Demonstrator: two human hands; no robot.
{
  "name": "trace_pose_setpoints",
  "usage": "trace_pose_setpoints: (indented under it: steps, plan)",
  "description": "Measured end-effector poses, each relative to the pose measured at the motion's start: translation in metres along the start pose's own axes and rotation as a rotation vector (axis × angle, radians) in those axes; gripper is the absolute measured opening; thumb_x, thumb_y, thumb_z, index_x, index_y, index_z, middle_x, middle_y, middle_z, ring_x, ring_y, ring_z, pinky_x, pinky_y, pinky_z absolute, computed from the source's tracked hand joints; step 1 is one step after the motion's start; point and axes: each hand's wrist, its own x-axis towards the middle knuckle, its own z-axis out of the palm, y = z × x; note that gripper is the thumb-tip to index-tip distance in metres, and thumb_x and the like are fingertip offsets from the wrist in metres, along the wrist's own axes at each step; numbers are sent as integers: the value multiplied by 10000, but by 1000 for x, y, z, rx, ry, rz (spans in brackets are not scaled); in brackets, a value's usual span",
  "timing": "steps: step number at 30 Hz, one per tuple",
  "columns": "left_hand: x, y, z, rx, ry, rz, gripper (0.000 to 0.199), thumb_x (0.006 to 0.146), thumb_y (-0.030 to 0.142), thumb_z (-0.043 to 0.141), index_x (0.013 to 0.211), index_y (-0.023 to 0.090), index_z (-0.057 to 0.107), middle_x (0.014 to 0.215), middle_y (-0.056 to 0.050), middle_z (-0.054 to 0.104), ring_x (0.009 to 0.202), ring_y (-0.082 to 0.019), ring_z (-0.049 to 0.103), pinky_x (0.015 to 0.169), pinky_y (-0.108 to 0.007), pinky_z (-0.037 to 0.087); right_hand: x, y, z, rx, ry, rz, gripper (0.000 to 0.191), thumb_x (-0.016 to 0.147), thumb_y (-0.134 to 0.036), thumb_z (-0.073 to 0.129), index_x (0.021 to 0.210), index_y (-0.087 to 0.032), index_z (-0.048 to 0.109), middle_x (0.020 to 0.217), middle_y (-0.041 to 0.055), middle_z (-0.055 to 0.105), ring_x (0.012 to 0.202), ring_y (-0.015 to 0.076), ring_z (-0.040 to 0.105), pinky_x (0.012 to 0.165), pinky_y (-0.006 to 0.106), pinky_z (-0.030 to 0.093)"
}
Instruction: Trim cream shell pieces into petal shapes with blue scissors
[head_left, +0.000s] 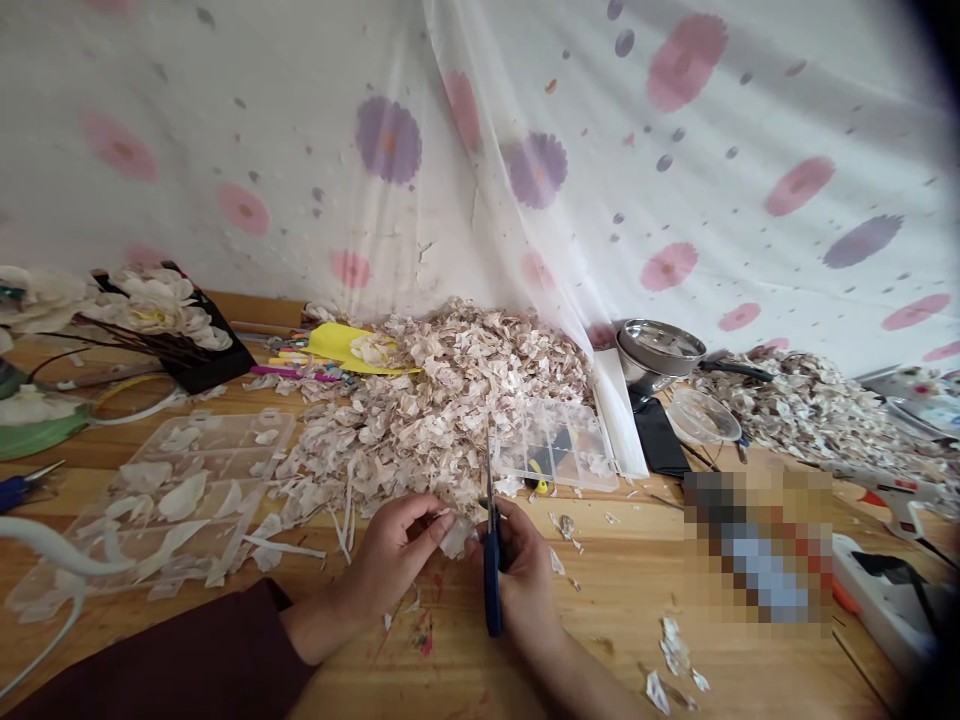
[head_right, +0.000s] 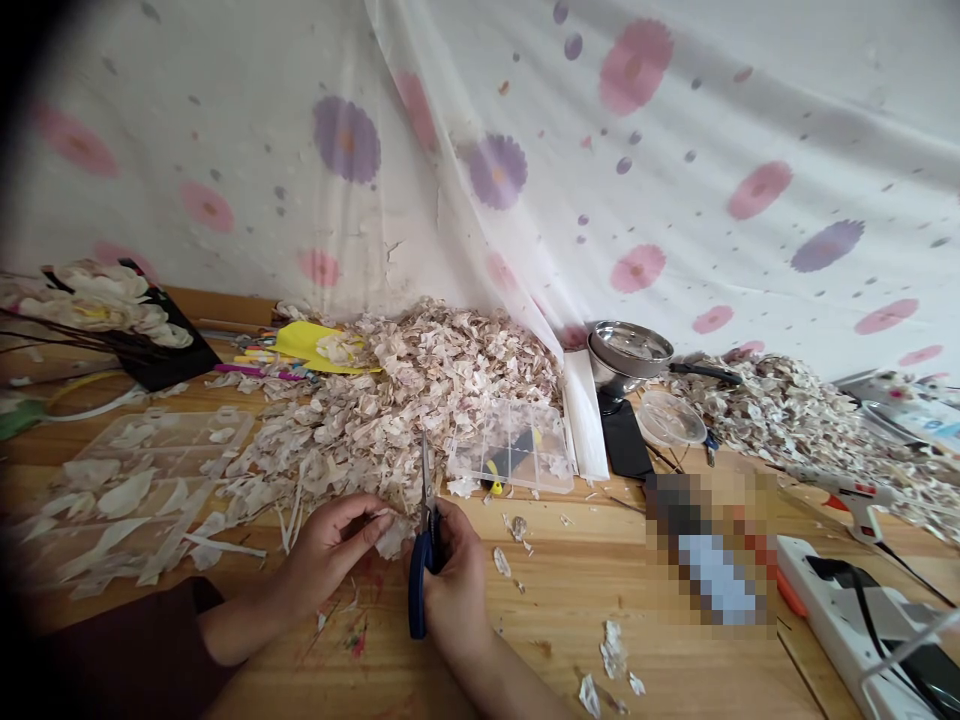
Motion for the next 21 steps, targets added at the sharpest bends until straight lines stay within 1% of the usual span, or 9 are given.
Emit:
trace_pose_setpoints:
  steps: [2, 4, 7, 10, 12, 14, 17, 19, 21]
  plan:
    - [0, 0, 0, 1, 7, 22, 269, 877, 362, 548, 676, 197, 618, 612, 6, 612, 597, -160, 580, 565, -245, 456, 0, 0, 0, 2, 4, 6, 337, 679, -107, 678, 1003, -196, 665, 776, 8, 690, 783, 189, 662, 716, 271, 525]
    - [0, -1, -1, 17, 15, 79, 215, 875, 321, 559, 722, 200, 647, 654, -6, 652, 626, -166, 610, 588, -249, 478, 0, 0, 0, 9, 15, 17, 346, 673, -102, 683, 1006, -195, 662, 763, 1, 684, 758, 180, 655, 701, 263, 517]
    - [-2, -3, -1, 52, 44, 251, 84, 845, 201, 593, 813, 214, 670, 740, -17, 703, 696, -167, 654, 646, -248, 507, 0, 0, -1, 41, 44, 34, 321, 664, -108, 678, 973, -193, 659, 745, -10, 675, 669, 146, 612, 653, 243, 497]
    - [-4, -5, -2, 82, 62, 435, 180, 823, 84, 579, 888, 230, 661, 813, -23, 713, 761, -162, 667, 702, -253, 523, 2, 0, -2, 81, 66, 57, 286, 652, -128, 687, 926, -198, 646, 740, -12, 676, 649, 138, 598, 634, 236, 487]
    - [-5, -6, -2, 114, 61, 516, 232, 831, 50, 549, 916, 236, 657, 838, -34, 706, 785, -166, 661, 719, -269, 529, 3, -1, -3, 106, 70, 81, 296, 638, -141, 713, 915, -204, 632, 714, -22, 666, 637, 136, 597, 630, 235, 489]
    - [-4, -5, -3, 147, 63, 580, 263, 840, 35, 515, 933, 239, 654, 846, -47, 702, 785, -173, 652, 720, -291, 532, 5, -2, -3, 139, 62, 121, 337, 625, -167, 736, 937, -209, 616, 674, -40, 641, 561, 117, 563, 558, 220, 476]
    - [-4, -3, -4, 198, 66, 646, 294, 838, 16, 484, 946, 239, 642, 842, -50, 696, 772, -179, 633, 737, -324, 528, 5, -4, -3, 194, 19, 203, 362, 627, -224, 727, 965, -208, 598, 617, -71, 583, 419, 78, 477, 396, 181, 388]
    - [-4, -3, -4, 231, 57, 668, 317, 826, -6, 479, 955, 240, 631, 840, -41, 687, 775, -178, 620, 761, -334, 521, 5, -6, -3, 225, -12, 250, 334, 626, -227, 708, 939, -205, 596, 608, -78, 564, 384, 67, 472, 362, 164, 358]
    - [-4, -3, -4, 258, 46, 683, 346, 809, -34, 473, 968, 237, 618, 851, -38, 678, 792, -177, 609, 784, -338, 513, 5, -8, -3, 252, -26, 276, 328, 600, -198, 704, 911, -205, 597, 624, -79, 567, 384, 62, 490, 363, 157, 363]
